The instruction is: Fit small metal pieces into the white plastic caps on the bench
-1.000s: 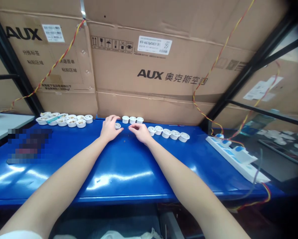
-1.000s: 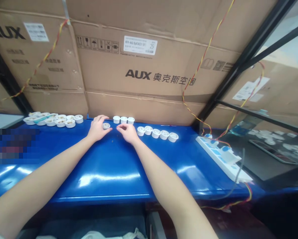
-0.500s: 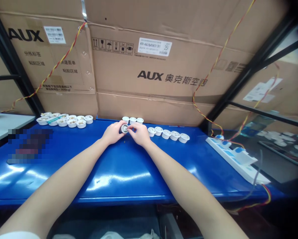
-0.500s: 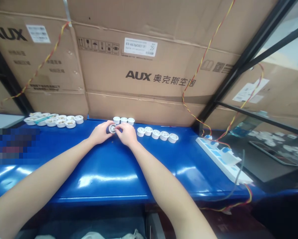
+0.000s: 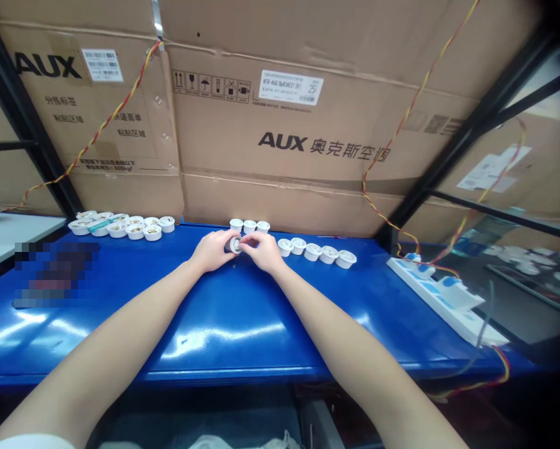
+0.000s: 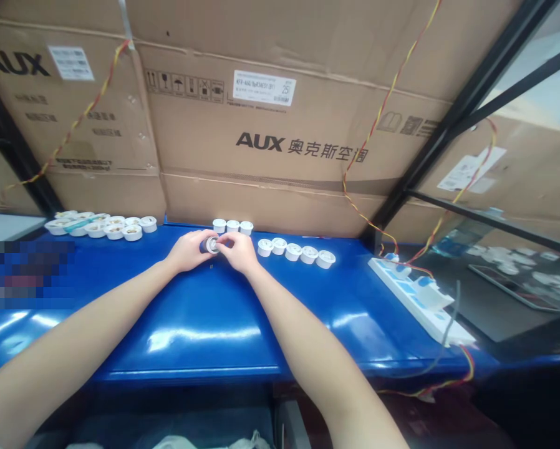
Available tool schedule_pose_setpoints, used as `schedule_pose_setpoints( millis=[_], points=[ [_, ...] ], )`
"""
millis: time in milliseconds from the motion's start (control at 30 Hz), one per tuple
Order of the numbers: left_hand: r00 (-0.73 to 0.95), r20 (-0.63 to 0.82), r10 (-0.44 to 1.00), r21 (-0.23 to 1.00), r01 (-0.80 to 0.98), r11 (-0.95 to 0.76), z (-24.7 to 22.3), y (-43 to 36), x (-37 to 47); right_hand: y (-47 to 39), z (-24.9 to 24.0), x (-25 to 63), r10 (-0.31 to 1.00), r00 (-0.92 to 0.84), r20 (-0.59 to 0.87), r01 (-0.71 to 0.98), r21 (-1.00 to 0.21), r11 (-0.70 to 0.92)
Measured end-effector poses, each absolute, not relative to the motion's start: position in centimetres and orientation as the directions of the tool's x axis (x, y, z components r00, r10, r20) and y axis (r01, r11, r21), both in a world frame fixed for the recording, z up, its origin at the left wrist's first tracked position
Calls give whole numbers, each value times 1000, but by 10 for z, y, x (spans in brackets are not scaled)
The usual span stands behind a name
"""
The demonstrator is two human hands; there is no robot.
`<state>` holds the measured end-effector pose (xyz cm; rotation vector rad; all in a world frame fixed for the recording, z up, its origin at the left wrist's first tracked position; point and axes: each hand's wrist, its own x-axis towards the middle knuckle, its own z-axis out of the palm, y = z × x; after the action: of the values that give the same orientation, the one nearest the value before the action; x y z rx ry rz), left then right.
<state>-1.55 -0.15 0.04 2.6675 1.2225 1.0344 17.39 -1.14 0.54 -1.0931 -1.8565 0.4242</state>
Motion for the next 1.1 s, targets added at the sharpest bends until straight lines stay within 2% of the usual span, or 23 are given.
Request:
schedule_pose_setpoints(
  millis=[100,233,467,700,833,967,1100],
  points=[
    [476,560,678,316,634,-706,-1,-1,-16,-9,3,177,835,-212,508,398,-736,548],
    [483,568,666,362,580,-730,-1,0,-16,-7,1,178,808,-238,539,355,-726,589],
    [463,575,675,434,527,-731,2,-3,-15,-12,5,176,705,-265,658,492,-536,686],
    [411,554,724,507,524,-685,2,-4,-14,-22,13,169,685,-340,644,576,-433,693],
    [452,557,697,487,501,-715,2,-3,-13,-21,15,172,688,-379,619,619,-384,686],
    [454,576,680,455,513,-728,-1,1,-14,-13,19,191,726,-336,600,762,-280,584],
    [426,523,738,487,562,-669,-5,4,-16,-6,24,216,855,-216,471,930,-167,327]
  ],
)
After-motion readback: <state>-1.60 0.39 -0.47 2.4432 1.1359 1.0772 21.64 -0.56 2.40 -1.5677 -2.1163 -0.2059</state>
